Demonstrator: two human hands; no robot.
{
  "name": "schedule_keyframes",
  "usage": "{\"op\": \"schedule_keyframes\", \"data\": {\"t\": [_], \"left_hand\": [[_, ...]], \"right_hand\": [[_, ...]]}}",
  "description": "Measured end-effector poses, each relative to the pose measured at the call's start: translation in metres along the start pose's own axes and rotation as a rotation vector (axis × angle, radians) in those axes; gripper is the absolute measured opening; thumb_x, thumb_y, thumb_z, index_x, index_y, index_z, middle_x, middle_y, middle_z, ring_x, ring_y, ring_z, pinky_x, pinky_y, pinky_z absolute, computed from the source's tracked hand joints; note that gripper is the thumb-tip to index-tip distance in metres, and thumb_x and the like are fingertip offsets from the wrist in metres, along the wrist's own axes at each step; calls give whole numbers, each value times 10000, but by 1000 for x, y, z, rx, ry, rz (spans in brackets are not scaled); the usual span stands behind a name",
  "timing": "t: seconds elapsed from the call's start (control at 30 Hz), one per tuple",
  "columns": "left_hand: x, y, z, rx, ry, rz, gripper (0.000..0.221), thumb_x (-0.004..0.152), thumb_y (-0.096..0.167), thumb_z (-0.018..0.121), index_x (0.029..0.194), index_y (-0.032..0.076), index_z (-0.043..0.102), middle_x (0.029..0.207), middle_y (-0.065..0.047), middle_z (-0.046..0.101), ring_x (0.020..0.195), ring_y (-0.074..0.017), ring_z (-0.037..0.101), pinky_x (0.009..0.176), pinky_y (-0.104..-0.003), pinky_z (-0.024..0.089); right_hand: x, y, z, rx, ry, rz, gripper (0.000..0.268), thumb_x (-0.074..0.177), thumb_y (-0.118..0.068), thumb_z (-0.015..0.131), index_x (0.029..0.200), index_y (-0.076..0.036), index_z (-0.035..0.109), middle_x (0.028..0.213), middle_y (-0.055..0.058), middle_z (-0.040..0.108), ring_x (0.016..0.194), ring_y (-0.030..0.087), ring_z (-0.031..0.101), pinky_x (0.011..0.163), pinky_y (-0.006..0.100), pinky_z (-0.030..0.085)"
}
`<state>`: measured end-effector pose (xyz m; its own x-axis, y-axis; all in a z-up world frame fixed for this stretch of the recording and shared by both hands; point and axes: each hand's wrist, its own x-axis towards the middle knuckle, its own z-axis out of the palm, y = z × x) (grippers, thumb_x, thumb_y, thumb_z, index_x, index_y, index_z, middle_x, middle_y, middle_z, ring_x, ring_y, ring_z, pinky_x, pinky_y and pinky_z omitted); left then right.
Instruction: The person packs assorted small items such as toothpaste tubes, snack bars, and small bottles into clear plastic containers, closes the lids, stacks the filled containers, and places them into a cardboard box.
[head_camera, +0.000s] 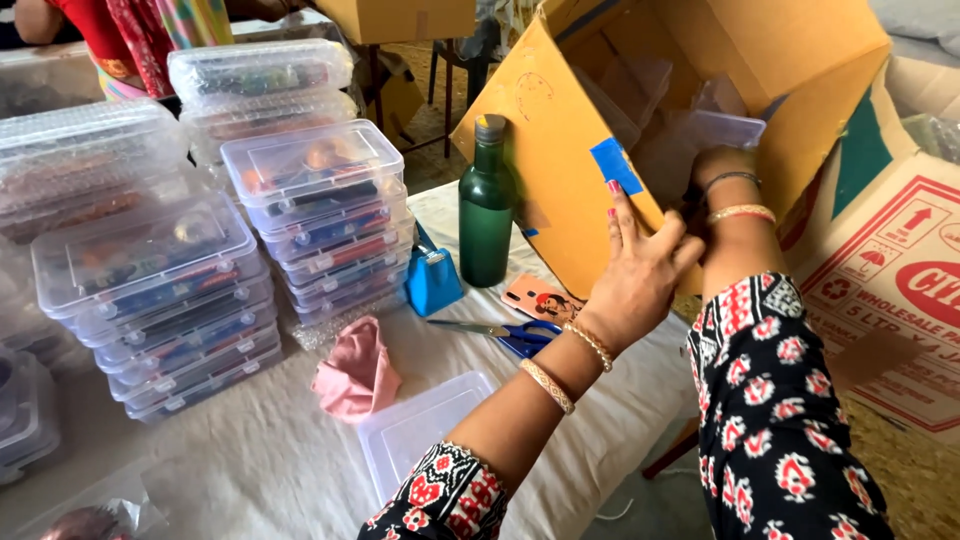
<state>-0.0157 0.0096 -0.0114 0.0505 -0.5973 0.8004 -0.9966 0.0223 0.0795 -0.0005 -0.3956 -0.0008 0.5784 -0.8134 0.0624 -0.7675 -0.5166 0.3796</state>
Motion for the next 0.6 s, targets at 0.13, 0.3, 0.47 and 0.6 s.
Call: {"op": "schedule_keyframes", "data": {"t": [0.13, 0.3, 0.47, 0.6], "left_hand": [[3, 0, -9, -58, -10, -18, 571, 732, 173, 769, 1255, 178, 541, 1387, -166, 409, 1385, -791, 138, 1131, -800, 297], [15, -23, -21, -72, -53, -45, 717, 618, 357, 880, 1225, 162, 553, 1264, -154, 439, 1333, -795, 207, 1151, -794, 200], [27, -69, -19, -92, 2, -1, 745, 648, 503, 882, 1179, 87, 564, 1143, -176, 488, 1168, -556, 495, 1185, -798, 61], [33, -97, -16, -141, 13, 28, 769, 667, 546, 866, 1193, 68, 572, 1135, -169, 532, 1175, -444, 538, 1199, -804, 69]], "right_hand": [[-24, 2, -18, -35, 374, 22, 430, 800, -387, 807, 1154, -143, 785, 1295, 128, 687, 1309, 359, 523, 1140, 627, 207], [-103, -1, -62, 37, 565, 41, 334, 877, -406, 804, 1020, -106, 840, 1189, 122, 755, 1306, 371, 544, 1170, 607, 279], [-167, 3, -81, 273, 816, -89, 222, 899, -292, 812, 1052, -132, 805, 1160, 82, 733, 1209, 422, 548, 852, 575, 493], [-197, -4, -88, 258, 721, -111, 260, 874, -316, 819, 1027, -107, 798, 1142, 95, 703, 1179, 383, 563, 836, 545, 521]]}}
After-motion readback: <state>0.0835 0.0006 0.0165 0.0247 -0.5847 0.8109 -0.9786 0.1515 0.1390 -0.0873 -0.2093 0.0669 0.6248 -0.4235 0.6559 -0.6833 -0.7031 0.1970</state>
